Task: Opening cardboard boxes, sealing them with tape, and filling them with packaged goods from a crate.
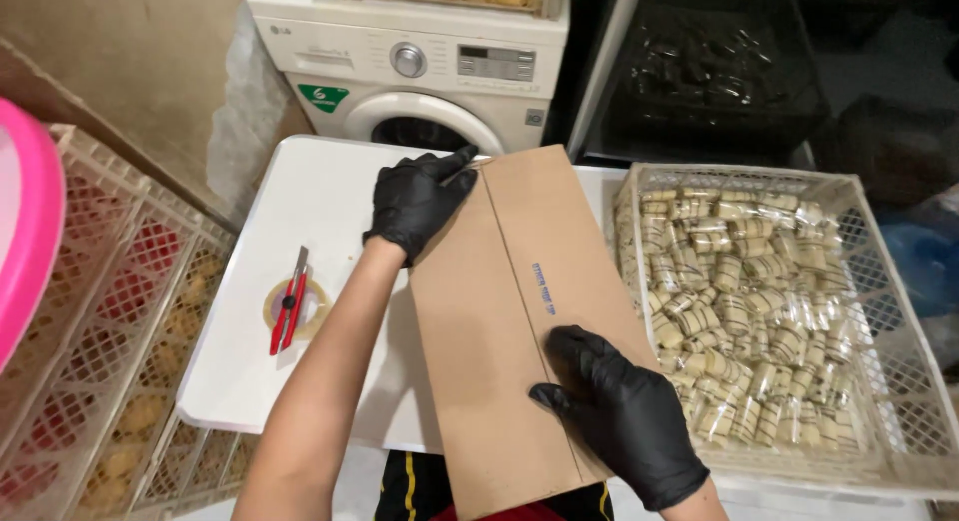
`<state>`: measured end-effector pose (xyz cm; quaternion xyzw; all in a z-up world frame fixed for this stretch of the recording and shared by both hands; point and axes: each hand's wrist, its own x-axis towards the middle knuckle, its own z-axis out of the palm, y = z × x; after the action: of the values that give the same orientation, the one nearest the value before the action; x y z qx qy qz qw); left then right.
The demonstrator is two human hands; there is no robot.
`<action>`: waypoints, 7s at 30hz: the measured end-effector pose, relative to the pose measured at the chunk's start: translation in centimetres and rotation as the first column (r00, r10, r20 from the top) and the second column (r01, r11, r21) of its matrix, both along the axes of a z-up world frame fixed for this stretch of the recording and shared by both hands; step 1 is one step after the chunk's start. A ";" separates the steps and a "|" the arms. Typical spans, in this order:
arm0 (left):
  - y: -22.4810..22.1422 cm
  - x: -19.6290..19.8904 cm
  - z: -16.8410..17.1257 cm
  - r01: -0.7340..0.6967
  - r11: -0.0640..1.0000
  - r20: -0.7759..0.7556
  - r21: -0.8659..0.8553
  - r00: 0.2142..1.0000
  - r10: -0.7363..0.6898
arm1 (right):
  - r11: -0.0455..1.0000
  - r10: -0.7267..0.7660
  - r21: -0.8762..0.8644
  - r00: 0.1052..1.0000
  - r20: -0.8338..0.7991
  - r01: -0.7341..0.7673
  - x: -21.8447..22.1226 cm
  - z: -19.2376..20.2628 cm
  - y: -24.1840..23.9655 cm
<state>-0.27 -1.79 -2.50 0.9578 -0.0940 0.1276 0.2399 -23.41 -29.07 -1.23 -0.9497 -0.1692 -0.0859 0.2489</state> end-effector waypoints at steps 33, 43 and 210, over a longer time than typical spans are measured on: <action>8.8 -14.9 -25.3 -0.543 0.839 -0.032 0.036 0.838 0.544 | 0.790 0.267 -0.512 0.941 -0.209 -0.338 4.2 -11.8 -9.7; 15.5 -15.5 -18.0 -0.748 0.664 0.005 0.009 0.664 0.748 | 0.641 0.142 -0.739 0.978 -0.153 -0.208 7.9 -20.6 -15.8; 1.5 14.0 -2.7 -0.225 0.312 -0.331 -0.923 0.877 -0.349 | 0.767 -0.055 0.517 0.841 -0.538 0.380 4.6 3.6 4.3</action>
<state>13.70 -0.25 -5.24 0.6267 0.0223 -0.0908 0.7736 -18.86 -24.75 2.37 -0.8220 0.0520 0.0800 0.5615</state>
